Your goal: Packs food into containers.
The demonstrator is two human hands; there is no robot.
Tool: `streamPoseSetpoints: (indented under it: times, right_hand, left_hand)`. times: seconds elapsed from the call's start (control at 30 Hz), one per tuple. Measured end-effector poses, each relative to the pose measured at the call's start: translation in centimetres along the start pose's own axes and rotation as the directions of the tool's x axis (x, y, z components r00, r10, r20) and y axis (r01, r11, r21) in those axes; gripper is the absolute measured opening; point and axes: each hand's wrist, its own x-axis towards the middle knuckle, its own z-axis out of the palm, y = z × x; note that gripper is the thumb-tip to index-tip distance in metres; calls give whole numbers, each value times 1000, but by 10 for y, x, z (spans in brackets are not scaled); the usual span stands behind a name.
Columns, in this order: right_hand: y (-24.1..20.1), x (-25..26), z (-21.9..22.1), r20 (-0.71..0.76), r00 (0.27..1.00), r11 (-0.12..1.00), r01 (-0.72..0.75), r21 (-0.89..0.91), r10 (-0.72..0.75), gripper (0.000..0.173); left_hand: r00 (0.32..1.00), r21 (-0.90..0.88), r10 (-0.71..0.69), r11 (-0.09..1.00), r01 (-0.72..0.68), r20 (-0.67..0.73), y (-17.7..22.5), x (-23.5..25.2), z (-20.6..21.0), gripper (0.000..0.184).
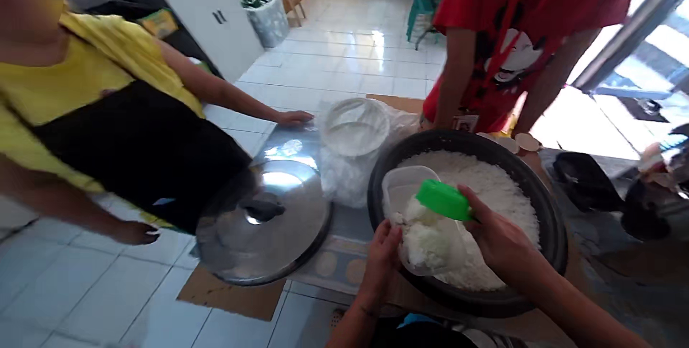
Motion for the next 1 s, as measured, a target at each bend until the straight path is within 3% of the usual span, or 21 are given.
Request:
streamPoseSetpoints:
  times: [0.1, 0.23, 0.47, 0.63, 0.7, 0.8, 0.87, 1.0]
  right_hand:
    - [3, 5, 4, 1, 1000, 992, -30, 121, 31, 52]
    - [14, 10, -3, 110, 988, 944, -135, 300, 106, 57]
    - [3, 18, 6, 175, 979, 984, 131, -123, -109, 49]
    - [-27, 6, 13, 306, 944, 966, 183, -184, -120, 50]
    - [-28, 1, 13, 271, 951, 969, 194, -155, -147, 48]
    - [-17, -2, 7, 91, 988, 989, 128, -68, -122, 45]
    - [-11, -4, -5, 5, 1000, 1000, 22, -13, -22, 49]
    - [14, -24, -3, 103, 965, 967, -231, -107, 241, 50]
  left_hand:
    - [1000, -9, -22, 1000, 22, -22, 1, -1, -3, 42]
    - [1000, 3, -22, 1000, 22, -17, -1, -1, -12, 48]
    - [997, 12, -67, 998, 68, -28, -2, -10, -10, 50]
    - [990, -21, -92, 996, 91, -107, 0, -8, -4, 46]
    - [988, -18, -90, 996, 88, -129, 2, -9, -4, 46]
    - [990, -23, -72, 997, 70, -120, 2, -13, -8, 45]
    - [988, -43, -74, 997, 68, -138, 5, -19, -13, 43]
    - [987, -56, -62, 997, 54, -148, 5, -42, -41, 40]
